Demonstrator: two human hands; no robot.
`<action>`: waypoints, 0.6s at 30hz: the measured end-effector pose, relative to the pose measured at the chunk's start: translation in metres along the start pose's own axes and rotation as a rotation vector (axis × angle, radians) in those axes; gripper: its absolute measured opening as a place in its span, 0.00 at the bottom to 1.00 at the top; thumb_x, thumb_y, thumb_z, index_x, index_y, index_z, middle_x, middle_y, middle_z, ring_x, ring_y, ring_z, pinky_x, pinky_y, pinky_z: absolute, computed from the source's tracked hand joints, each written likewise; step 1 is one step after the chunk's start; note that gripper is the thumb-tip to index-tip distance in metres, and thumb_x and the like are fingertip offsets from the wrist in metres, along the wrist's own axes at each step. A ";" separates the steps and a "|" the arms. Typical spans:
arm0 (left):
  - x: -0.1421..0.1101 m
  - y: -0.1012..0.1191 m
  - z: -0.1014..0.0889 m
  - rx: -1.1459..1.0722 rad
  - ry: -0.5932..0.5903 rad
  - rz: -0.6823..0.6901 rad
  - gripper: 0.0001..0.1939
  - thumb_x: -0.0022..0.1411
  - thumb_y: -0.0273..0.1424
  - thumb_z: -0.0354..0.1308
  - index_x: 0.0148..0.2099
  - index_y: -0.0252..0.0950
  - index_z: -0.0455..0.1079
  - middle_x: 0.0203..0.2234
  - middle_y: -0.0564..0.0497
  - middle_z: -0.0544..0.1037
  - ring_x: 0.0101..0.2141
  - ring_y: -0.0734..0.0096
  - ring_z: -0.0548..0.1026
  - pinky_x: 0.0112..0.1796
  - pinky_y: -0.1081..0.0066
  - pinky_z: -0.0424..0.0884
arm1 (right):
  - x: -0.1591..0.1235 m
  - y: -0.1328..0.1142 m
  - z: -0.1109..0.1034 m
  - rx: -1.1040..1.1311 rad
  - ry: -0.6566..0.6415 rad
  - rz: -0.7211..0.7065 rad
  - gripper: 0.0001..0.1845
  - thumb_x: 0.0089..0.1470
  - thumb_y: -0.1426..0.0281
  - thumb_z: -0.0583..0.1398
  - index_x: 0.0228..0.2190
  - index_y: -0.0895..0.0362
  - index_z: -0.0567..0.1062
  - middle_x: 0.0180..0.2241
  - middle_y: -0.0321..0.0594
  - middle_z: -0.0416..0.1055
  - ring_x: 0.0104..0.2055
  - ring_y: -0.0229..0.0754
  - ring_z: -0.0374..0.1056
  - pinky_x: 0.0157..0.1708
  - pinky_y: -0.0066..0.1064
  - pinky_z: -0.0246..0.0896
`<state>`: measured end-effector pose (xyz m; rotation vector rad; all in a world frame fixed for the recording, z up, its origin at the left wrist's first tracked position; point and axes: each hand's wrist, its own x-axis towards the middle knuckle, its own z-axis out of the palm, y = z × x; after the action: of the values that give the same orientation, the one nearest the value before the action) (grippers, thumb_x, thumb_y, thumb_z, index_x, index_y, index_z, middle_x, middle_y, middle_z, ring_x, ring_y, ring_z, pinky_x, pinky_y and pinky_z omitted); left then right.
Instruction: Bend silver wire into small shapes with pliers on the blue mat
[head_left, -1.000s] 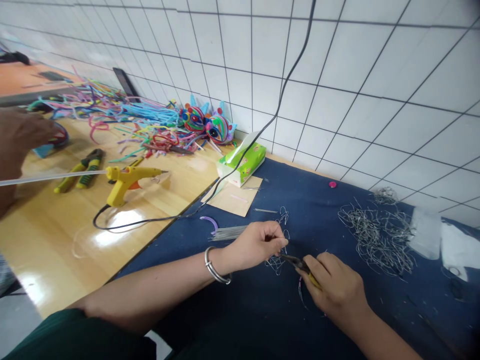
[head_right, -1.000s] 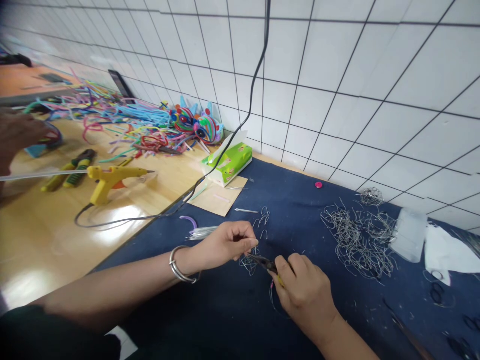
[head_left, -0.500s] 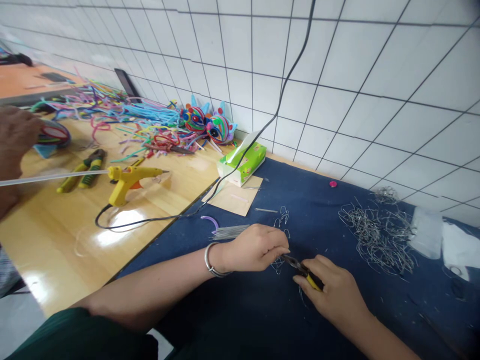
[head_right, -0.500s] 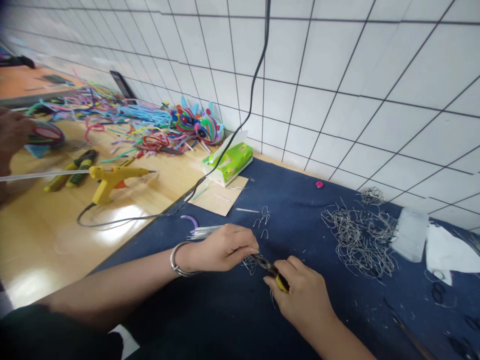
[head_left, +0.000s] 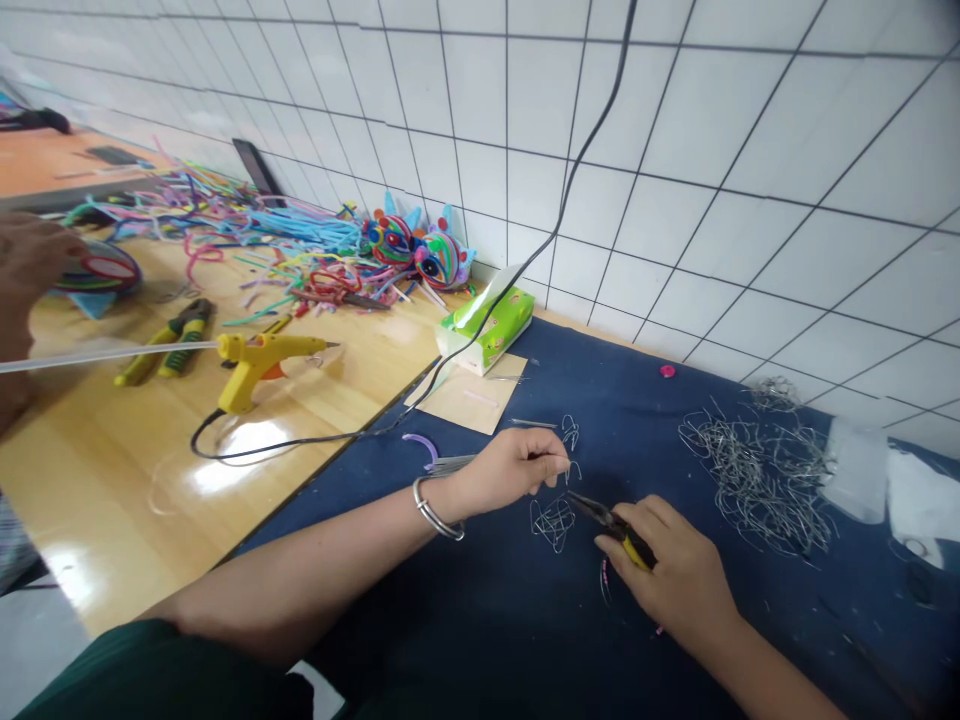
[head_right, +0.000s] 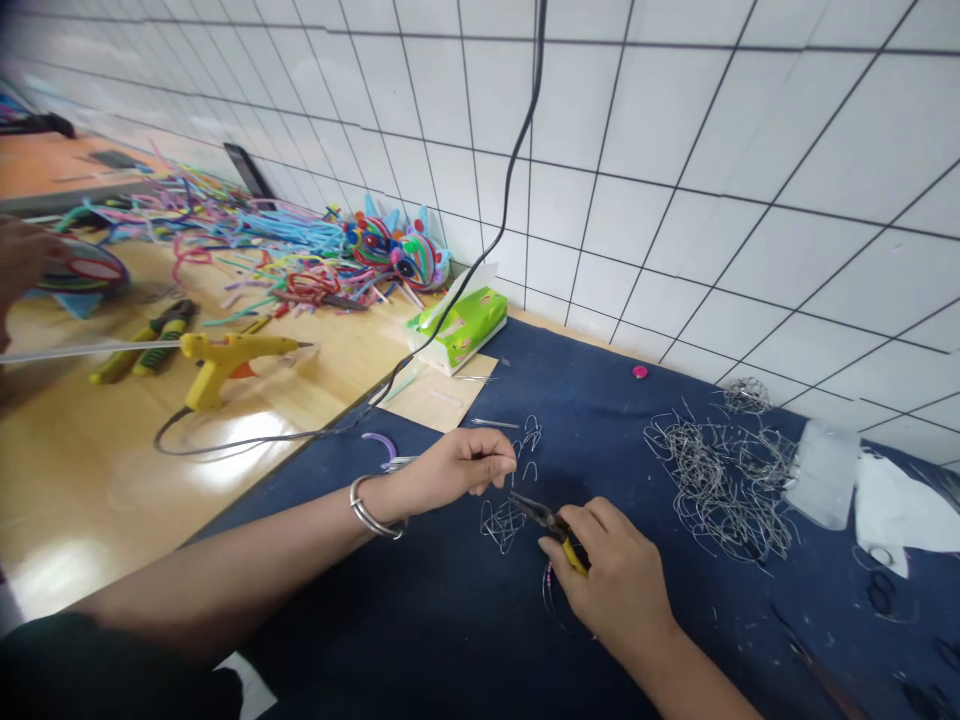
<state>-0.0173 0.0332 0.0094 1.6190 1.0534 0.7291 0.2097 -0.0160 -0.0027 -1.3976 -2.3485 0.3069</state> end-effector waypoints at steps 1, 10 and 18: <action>0.001 -0.002 0.000 -0.048 -0.016 -0.031 0.10 0.60 0.35 0.49 0.33 0.33 0.65 0.22 0.54 0.69 0.19 0.82 0.63 0.21 0.79 0.60 | 0.001 0.001 0.000 0.016 0.013 0.021 0.11 0.52 0.62 0.55 0.35 0.54 0.70 0.30 0.37 0.66 0.31 0.37 0.64 0.33 0.28 0.58; -0.005 0.007 0.002 0.091 -0.009 0.065 0.09 0.60 0.31 0.49 0.34 0.34 0.69 0.25 0.53 0.69 0.25 0.79 0.67 0.27 0.78 0.63 | 0.006 0.000 -0.006 0.098 -0.124 0.175 0.12 0.51 0.59 0.55 0.34 0.53 0.70 0.29 0.34 0.66 0.28 0.35 0.63 0.28 0.27 0.58; -0.007 0.008 0.005 0.016 -0.079 -0.004 0.09 0.61 0.31 0.48 0.35 0.34 0.67 0.27 0.52 0.72 0.23 0.80 0.70 0.27 0.77 0.65 | 0.005 0.002 -0.004 0.105 -0.150 0.160 0.11 0.50 0.60 0.56 0.33 0.52 0.71 0.28 0.34 0.66 0.27 0.35 0.63 0.28 0.27 0.57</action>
<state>-0.0138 0.0236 0.0160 1.6459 1.0074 0.6505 0.2108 -0.0104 0.0017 -1.5630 -2.3022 0.5907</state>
